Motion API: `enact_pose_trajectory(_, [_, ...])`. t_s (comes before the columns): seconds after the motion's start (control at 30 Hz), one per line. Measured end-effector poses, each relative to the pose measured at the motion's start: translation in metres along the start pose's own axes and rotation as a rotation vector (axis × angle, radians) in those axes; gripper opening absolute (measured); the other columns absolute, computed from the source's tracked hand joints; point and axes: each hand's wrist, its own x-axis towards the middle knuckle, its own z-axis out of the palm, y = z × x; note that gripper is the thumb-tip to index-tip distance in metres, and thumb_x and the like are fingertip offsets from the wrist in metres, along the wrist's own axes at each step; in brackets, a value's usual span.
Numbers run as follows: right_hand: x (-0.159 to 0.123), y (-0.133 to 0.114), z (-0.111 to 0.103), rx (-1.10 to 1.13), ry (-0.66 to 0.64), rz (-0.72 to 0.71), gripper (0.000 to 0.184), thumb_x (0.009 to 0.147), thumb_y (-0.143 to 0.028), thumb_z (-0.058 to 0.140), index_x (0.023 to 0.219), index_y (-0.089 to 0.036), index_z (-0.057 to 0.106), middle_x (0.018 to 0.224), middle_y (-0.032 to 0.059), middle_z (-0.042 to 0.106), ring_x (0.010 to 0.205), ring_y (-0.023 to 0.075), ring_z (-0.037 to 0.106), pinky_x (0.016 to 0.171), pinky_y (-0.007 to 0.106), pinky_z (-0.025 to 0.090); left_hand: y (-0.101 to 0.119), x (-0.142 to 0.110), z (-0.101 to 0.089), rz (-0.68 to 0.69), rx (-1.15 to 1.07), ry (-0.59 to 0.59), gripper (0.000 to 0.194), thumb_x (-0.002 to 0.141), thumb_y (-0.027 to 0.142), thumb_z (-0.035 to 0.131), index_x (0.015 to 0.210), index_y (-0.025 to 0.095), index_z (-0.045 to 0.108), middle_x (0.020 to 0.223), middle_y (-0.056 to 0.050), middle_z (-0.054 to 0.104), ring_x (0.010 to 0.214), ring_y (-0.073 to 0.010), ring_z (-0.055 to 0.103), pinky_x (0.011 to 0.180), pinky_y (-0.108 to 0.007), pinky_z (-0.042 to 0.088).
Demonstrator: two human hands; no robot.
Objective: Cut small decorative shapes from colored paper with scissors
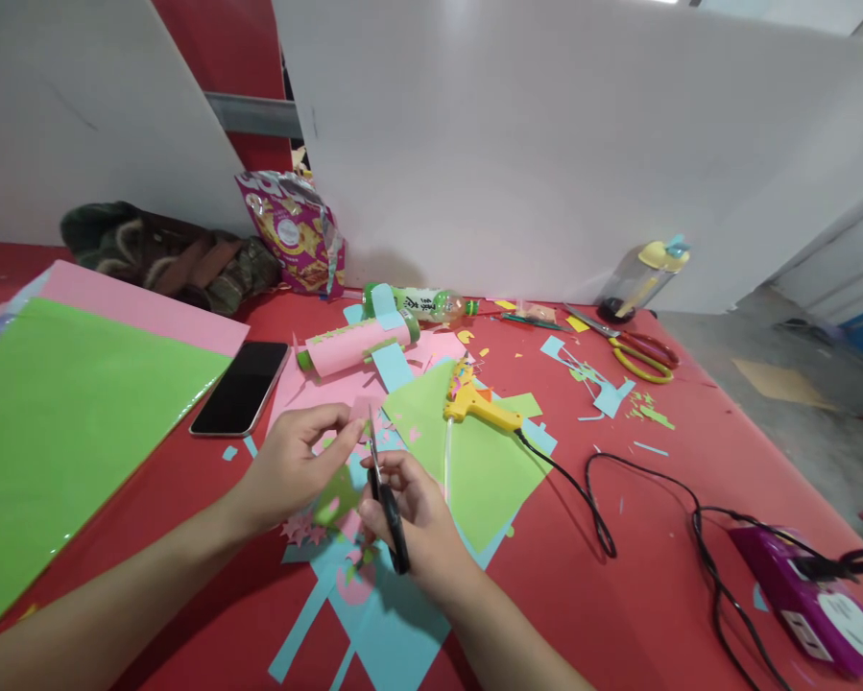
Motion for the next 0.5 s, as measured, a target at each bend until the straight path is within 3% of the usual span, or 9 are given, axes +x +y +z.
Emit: enact_pose_trajectory(0.5, [0.0009,0.0059,-0.0045,0.007,-0.044,-0.048,0.04,0.068,-0.042,0.061,0.095,-0.019,0.044,0.066,-0.0021,0.048,0.055,0.0097,0.047,0.053,0.024,0.037,0.0018,0.0001,-0.0044,0.082,0.035,-0.026,0.025,0.076,0.016,0.042,0.052,0.014,0.044,0.048,0.005,0.046,0.046,-0.0055,0.038,0.046,-0.016,0.031])
